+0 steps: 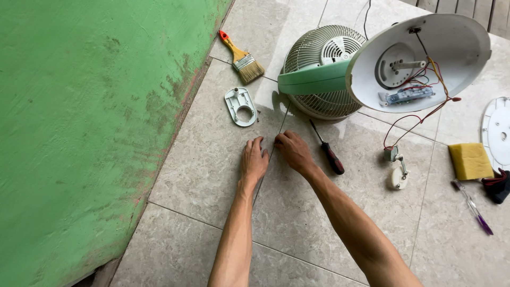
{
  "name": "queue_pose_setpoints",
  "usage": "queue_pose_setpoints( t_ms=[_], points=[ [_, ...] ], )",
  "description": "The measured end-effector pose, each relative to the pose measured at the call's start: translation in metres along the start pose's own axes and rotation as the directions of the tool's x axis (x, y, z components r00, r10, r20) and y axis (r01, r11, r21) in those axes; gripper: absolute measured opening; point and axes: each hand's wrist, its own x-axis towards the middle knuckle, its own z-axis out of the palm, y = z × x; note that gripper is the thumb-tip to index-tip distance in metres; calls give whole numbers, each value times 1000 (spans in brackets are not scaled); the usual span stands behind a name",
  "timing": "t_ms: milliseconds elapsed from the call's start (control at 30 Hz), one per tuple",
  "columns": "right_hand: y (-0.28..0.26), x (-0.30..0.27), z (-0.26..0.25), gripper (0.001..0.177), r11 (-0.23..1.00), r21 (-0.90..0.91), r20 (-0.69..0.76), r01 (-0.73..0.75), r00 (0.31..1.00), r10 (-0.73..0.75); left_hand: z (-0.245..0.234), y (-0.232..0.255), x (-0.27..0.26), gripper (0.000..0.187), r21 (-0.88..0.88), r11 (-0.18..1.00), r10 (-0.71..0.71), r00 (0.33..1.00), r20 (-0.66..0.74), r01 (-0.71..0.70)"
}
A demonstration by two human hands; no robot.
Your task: The person disassembles a small electrical component, likely a fan motor, by removing screws and separating parts. They then reassemble the component, tightening screws and connecting wires.
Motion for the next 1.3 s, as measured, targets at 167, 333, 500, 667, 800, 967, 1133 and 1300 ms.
queue_pose_setpoints(
  t_ms=[167, 333, 500, 667, 800, 967, 1133, 1300],
  points=[
    [-12, -11, -33, 12, 960, 257, 66, -110, 993, 96, 4, 3, -7, 44, -19, 1000, -16, 1000, 0, 16],
    [-11, -32, -87, 13, 934, 329, 67, -140, 990, 125, 17, 33, -15, 32, 31, 999, 21, 1000, 10, -21],
    [16, -66, -148, 13, 962, 253, -10, -106, 994, 112, 32, 87, -21, 25, 53, 995, 88, 995, 35, -90],
    [49, -108, -206, 9, 967, 227, -27, -118, 991, 128, 51, 153, -32, 26, 35, 995, 88, 992, 94, -91],
    [81, -143, -243, 13, 968, 179, -30, -176, 982, 184, 77, 196, -41, 27, 65, 993, 84, 975, 204, -99],
    [130, -184, -276, 15, 962, 166, -88, -218, 968, 235, 126, 230, -52, 26, 66, 981, 162, 959, 233, -182],
    [177, -208, -282, 17, 935, 216, -112, -280, 945, 308, 168, 250, -61, 25, 89, 977, 162, 946, 280, -194],
    [221, -220, -258, 19, 902, 238, -99, -360, 915, 391, 196, 266, -66, 21, 88, 974, 178, 948, 264, -208]
  ],
)
